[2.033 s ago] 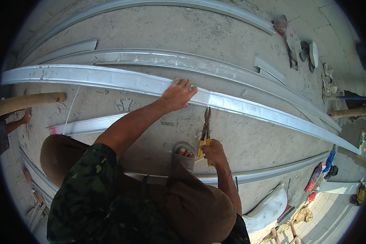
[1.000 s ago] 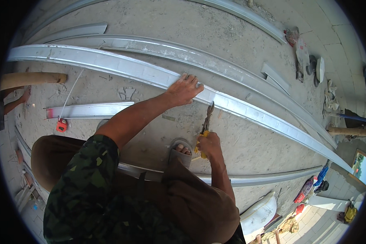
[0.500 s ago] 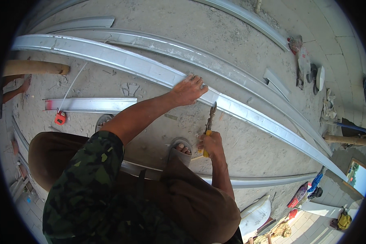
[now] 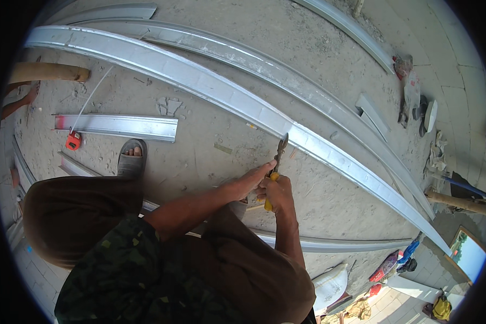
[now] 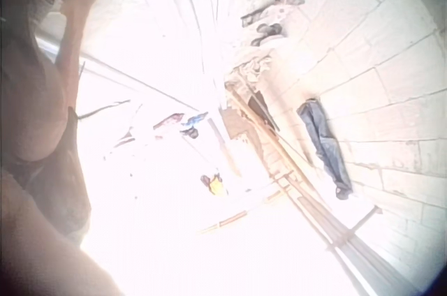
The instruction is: The person cuts a metal stud using shears and then uses a tape measure to check the length of another stud on the floor.
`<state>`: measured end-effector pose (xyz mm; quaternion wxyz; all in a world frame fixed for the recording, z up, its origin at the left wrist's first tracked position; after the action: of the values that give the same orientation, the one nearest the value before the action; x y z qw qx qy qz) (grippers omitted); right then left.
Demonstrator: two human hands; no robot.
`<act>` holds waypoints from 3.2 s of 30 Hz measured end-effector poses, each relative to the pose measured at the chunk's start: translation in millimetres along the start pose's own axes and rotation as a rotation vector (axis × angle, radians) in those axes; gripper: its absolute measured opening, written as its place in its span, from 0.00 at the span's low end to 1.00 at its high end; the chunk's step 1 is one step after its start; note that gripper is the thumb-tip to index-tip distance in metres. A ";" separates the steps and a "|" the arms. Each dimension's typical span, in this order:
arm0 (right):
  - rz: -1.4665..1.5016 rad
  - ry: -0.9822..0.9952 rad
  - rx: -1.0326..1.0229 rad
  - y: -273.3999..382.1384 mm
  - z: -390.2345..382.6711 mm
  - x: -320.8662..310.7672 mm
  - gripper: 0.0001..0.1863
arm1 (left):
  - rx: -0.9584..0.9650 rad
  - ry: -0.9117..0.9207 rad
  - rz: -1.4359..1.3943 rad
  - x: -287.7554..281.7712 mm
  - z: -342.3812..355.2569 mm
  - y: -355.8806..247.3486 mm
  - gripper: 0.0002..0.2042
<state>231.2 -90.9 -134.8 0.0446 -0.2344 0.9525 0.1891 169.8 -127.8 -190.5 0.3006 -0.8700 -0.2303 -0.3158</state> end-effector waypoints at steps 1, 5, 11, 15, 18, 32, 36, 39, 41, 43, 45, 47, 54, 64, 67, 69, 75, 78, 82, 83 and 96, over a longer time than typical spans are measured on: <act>0.004 0.003 0.009 -1.5 0.7 -1.3 0.11 | -0.027 0.078 -0.078 5.0 -1.8 3.7 0.23; 0.005 0.032 0.019 -2.3 3.1 1.6 0.11 | 0.016 0.091 -0.141 4.6 -1.2 8.5 0.22; -0.040 -0.007 0.004 0.6 1.5 2.5 0.11 | -0.064 0.047 -0.064 4.1 3.8 0.9 0.18; -0.161 -0.064 0.003 0.9 4.2 2.7 0.15 | -0.074 -0.068 -0.045 -9.1 7.2 0.4 0.17; -0.303 -0.163 -0.071 -1.4 8.4 -3.7 0.22 | -0.023 -0.131 -0.049 -9.5 8.6 -4.7 0.16; 0.202 -0.028 -0.063 -28.1 -20.5 18.2 0.31 | 0.055 -0.229 0.176 -27.3 11.6 -6.1 0.16; 0.180 -0.086 -0.080 -36.3 -17.3 17.5 0.30 | 0.082 -0.206 0.237 -27.6 9.3 -11.4 0.15; 0.163 -0.115 -0.088 -43.5 -12.7 16.6 0.30 | 0.084 -0.190 0.238 -26.7 10.5 -10.0 0.16; 0.155 -0.169 -0.092 -46.6 -12.1 14.8 0.30 | 0.094 -0.177 0.234 -25.8 11.0 -10.0 0.16; 0.147 -0.246 -0.092 -46.5 -14.9 11.7 0.30 | 0.106 -0.157 0.240 -25.2 11.3 -12.3 0.16; 0.192 -0.097 -0.078 -44.6 -11.8 19.7 0.31 | 0.084 -0.179 0.236 -28.4 10.6 -10.7 0.17; 0.218 0.017 -0.070 -40.3 -10.9 23.1 0.32 | 0.042 -0.209 0.251 -28.6 7.0 -11.5 0.17; 0.275 0.130 -0.200 -37.5 -0.6 22.9 0.34 | -0.005 -0.134 0.281 -37.1 14.4 -2.3 0.21; 0.295 -0.034 -0.225 -60.2 18.0 25.1 0.35 | 0.145 -0.196 0.345 -39.2 11.5 -13.9 0.19; 0.242 -0.133 -0.312 -66.3 25.0 22.7 0.35 | 0.061 -0.157 0.388 -39.9 15.4 -9.8 0.21; 0.229 -0.130 -0.284 -63.4 23.6 25.1 0.36 | 0.032 -0.230 0.424 -51.9 17.7 -1.2 0.23; 0.236 -0.196 -0.213 -66.6 13.2 20.9 0.39 | 0.011 -0.251 0.449 -32.2 6.0 -19.8 0.30; 0.243 -0.124 -0.087 -63.3 9.4 29.2 0.39 | 0.014 -0.216 0.403 -27.9 11.0 -23.3 0.30; 0.296 0.020 0.050 -51.8 -4.3 39.4 0.38 | -0.012 -0.257 0.483 -49.7 20.9 -4.9 0.29; 0.287 0.052 0.034 -51.5 -3.1 38.2 0.38 | -0.015 -0.239 0.488 -48.6 22.7 -3.9 0.30; 0.226 0.047 -0.105 -67.1 14.3 35.6 0.26 | 0.072 -0.066 0.261 -17.5 -0.2 -2.6 0.23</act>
<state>230.7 -155.7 -177.0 -0.0117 -0.1318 0.9625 0.2369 156.0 -129.8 -201.4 0.3625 -0.8911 -0.1363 -0.2367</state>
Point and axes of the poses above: each hand's wrist, its own z-axis towards the middle knuckle, its own x-axis out of the palm, y = z × x, the point moved 8 cm from there along z, towards the middle knuckle, and after that the axes turned 8 degrees about x, right-handed, at the moved point
